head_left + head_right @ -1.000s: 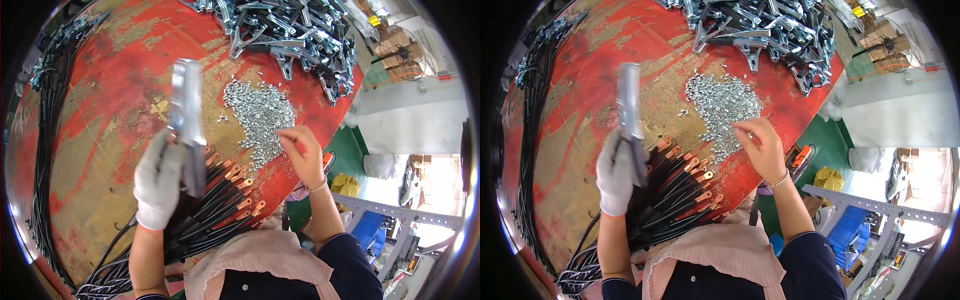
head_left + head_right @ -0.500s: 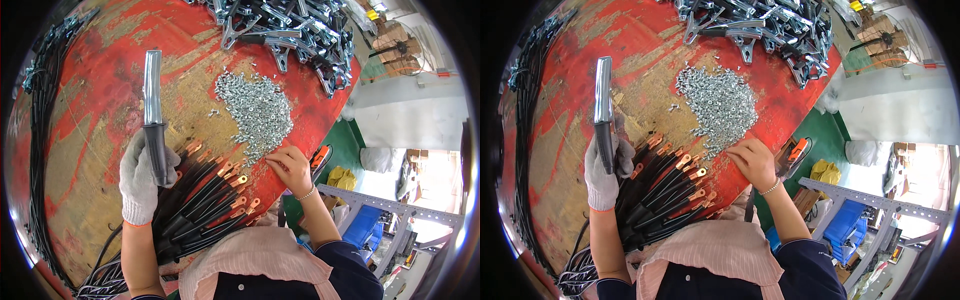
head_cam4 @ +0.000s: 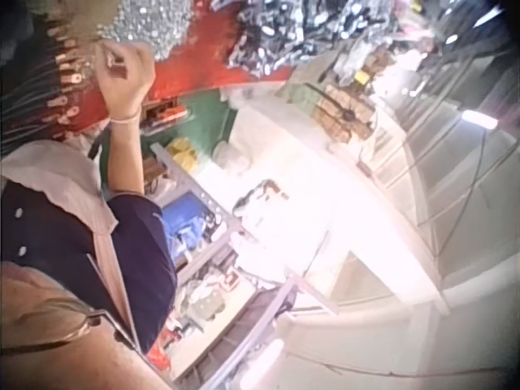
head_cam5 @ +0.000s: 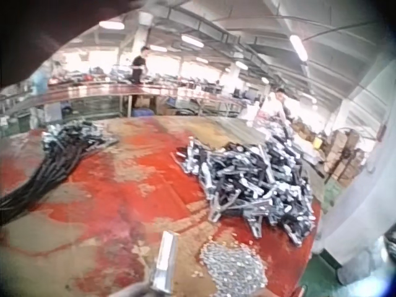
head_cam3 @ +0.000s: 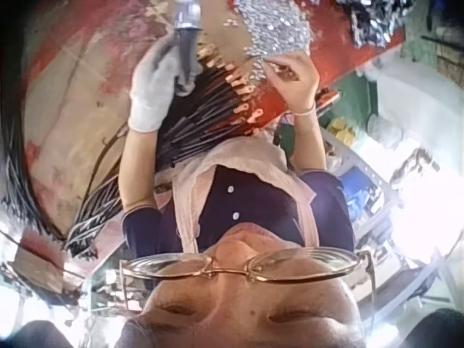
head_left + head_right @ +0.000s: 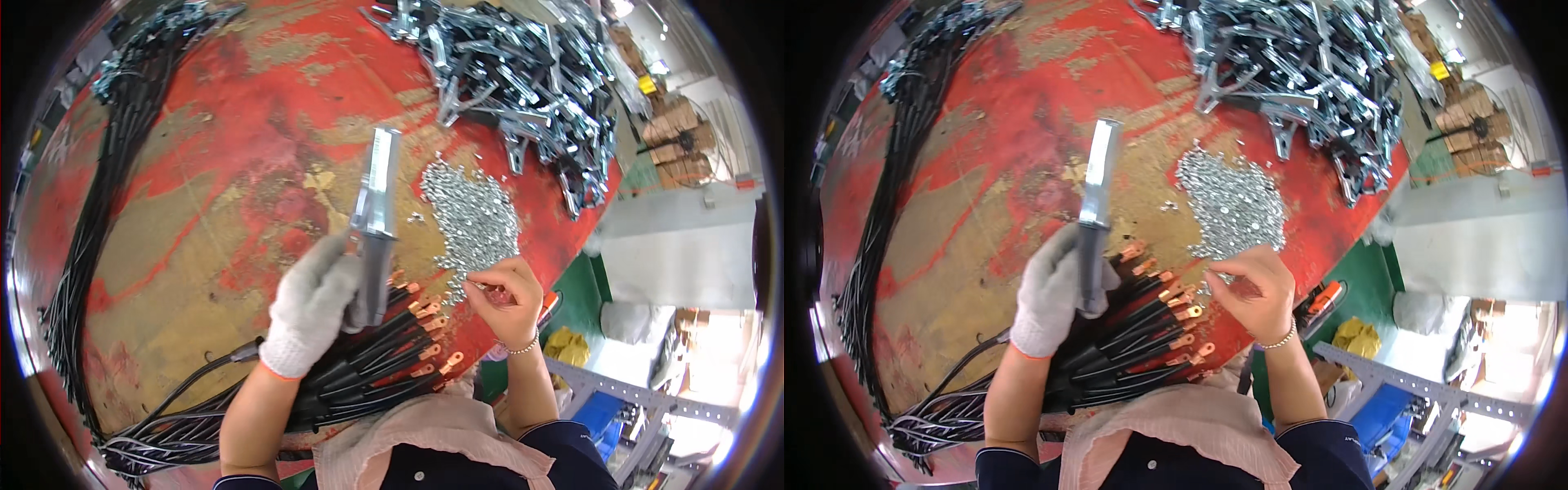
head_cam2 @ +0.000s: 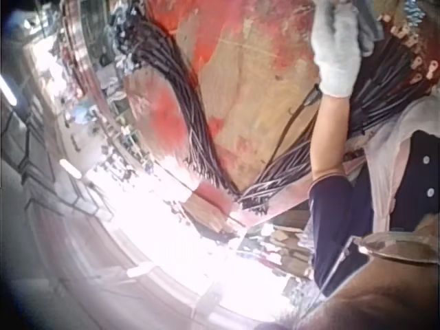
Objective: The person is assembling jumper cables by attaching metal clamps to the ends of heavy-duty wires.
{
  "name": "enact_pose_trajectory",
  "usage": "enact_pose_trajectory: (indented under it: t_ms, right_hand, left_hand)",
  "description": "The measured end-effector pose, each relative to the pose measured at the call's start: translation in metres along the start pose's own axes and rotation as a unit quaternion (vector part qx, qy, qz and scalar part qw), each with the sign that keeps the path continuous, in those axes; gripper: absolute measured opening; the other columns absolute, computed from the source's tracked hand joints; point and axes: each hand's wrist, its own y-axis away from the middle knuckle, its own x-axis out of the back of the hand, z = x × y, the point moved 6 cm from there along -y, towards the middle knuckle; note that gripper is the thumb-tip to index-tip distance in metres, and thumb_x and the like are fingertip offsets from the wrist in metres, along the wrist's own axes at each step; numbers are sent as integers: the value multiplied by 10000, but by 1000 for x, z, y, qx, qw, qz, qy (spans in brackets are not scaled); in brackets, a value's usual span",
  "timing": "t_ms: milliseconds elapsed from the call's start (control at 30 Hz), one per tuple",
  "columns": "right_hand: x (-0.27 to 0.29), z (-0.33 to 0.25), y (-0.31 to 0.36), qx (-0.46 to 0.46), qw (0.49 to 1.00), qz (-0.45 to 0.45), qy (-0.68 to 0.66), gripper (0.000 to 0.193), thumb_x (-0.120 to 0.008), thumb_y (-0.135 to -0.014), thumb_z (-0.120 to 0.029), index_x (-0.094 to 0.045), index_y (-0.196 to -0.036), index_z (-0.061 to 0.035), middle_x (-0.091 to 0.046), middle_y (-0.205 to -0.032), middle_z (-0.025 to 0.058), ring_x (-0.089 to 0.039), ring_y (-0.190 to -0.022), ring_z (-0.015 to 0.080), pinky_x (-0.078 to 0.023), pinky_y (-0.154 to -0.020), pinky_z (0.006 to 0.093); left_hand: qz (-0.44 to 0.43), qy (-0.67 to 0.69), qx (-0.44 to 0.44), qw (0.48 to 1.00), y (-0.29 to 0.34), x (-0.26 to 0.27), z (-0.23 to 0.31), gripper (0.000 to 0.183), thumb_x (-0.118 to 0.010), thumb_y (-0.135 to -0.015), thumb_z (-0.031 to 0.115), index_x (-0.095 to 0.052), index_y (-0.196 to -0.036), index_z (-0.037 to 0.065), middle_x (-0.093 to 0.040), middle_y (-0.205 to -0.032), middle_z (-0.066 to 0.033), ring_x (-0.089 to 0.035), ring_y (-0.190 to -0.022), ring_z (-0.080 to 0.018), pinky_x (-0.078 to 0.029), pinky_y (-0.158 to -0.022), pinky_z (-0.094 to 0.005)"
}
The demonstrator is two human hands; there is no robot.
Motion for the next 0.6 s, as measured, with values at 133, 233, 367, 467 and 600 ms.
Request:
enact_pose_trajectory:
  t_ms: [133, 233, 367, 467, 600]
  right_hand:
    - [-41, -52, -40, 94, 993, 4, -76, 218, -818, -655, 18, -744, -847, -57, -603, -797, 48, -561, -654, 119, -438, -549, 240]
    - [-60, -60, -53, 141, 988, 5, -57, 251, -853, -625, -13, -742, -844, -67, -610, -788, 48, -579, -651, 146, -451, -550, 262]
    - [-72, -77, -61, 168, 985, -12, -27, 251, -849, -642, -22, -750, -865, -84, -611, -773, 43, -589, -652, 162, -456, -562, 278]
    - [-75, -78, -62, 168, 985, -34, -22, 257, -840, -653, -10, -753, -883, -86, -610, -767, 35, -590, -652, 159, -454, -567, 279]
    - [-77, -80, -63, 153, 987, -42, -31, 250, -844, -651, -15, -750, -873, -82, -610, -752, 35, -589, -649, 164, -452, -567, 280]
  left_hand:
    - [1, -28, -23, 999, 0, -1, -3, 384, -484, -979, 165, -513, -1305, -36, -658, -914, -52, -634, -770, -100, -507, -644, -224]
    - [-2, -55, 7, 998, 4, -3, 4, 351, -485, -974, 138, -539, -1289, -6, -632, -861, -20, -593, -687, -59, -484, -584, -213]
    - [-9, -39, 13, 999, 5, -1, 3, 339, -486, -975, 146, -547, -1274, -1, -611, -767, -10, -563, -583, -49, -462, -511, -213]
    - [-13, -38, 5, 999, 3, 0, -1, 389, -498, -970, 176, -526, -1323, 16, -645, -768, -47, -570, -580, -80, -497, -550, -245]
    - [-7, -68, 1, 998, 4, 3, -2, 392, -497, -970, 177, -523, -1327, 17, -651, -764, -53, -580, -582, -85, -503, -557, -249]
